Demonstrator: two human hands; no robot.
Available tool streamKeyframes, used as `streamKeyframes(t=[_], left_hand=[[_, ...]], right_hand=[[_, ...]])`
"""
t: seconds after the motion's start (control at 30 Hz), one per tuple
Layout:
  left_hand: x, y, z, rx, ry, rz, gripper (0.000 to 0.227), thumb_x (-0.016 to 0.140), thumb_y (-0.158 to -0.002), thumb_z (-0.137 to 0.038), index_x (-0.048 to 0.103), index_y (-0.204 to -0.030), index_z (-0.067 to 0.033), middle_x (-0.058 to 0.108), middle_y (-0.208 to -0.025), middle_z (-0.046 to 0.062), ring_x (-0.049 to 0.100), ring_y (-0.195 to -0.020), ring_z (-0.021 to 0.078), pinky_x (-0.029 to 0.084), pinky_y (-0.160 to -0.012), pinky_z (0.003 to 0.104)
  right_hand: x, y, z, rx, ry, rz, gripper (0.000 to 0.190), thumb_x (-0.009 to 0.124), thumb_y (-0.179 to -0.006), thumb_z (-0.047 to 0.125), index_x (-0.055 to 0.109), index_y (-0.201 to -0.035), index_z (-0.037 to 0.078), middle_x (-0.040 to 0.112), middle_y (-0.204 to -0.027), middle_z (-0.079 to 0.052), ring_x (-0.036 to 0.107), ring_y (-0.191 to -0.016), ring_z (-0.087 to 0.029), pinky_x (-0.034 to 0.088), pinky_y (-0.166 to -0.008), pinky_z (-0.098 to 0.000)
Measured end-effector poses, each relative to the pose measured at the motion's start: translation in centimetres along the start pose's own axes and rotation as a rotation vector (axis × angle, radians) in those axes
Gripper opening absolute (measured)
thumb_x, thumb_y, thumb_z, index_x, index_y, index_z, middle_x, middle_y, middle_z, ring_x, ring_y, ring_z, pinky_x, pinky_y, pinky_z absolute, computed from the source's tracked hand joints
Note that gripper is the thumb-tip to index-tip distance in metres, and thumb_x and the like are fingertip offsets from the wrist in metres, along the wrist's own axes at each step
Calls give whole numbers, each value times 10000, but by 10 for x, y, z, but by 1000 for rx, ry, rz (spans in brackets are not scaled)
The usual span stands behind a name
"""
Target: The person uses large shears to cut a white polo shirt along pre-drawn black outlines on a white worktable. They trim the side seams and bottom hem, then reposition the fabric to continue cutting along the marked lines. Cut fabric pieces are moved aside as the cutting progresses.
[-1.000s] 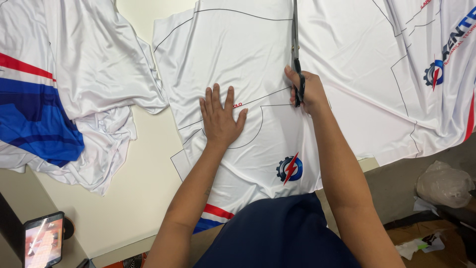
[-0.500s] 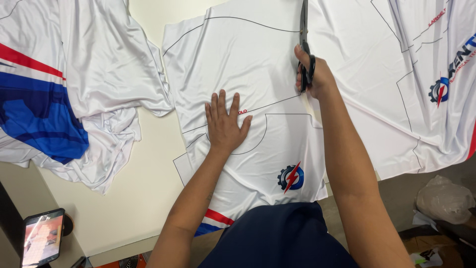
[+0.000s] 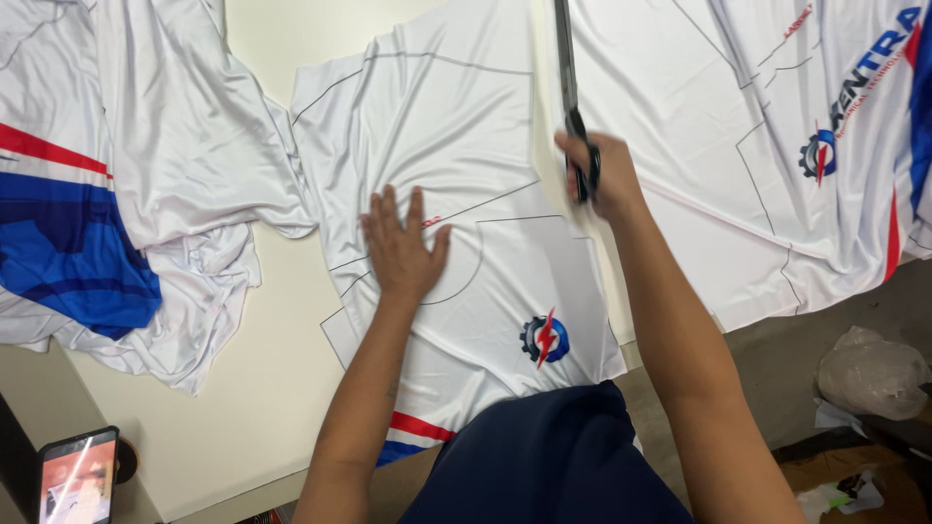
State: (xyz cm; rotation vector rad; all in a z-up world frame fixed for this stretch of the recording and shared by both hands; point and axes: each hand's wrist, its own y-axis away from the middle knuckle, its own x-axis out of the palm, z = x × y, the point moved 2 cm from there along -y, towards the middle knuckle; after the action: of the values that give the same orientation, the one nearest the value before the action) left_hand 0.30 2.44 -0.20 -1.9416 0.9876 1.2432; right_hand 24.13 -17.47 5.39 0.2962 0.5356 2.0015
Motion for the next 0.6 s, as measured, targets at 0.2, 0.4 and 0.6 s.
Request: streamKeyframes(t=[0.2,0.4,0.6], left_hand=[[-14,18,28,-52,-19,-9,739,624,-964,-533,462,-1557,-124,318,-1610,272,238,-1518,455,147,-1238,603],[-22,45,13,4,-45,-28,768,653,-960,-508,439,-1572,-94,295,-1616,296,225,-1523,481,158,-1233,614],[-11,105,-65,-28,-27,126,809,712,-867,-513,449,-1534,-138,310,-1586,283,248,-1477,491,186,-1186,650]], right_hand=[[-83,84,-51,-310,846,-292,379,878,-715,302,695,-906,31,666,-685,-110,631,-594,-257,494,-572,-386],[-156,89,-76,-565,1179,-424,358,781,-773,186,679,-1071,17,694,-853,-160,671,-761,-366,519,-685,-461],[-211,14,-127,-819,1216,-263,105,727,-874,96,644,-925,57,666,-845,-137,645,-790,-357,494,-711,-461]])
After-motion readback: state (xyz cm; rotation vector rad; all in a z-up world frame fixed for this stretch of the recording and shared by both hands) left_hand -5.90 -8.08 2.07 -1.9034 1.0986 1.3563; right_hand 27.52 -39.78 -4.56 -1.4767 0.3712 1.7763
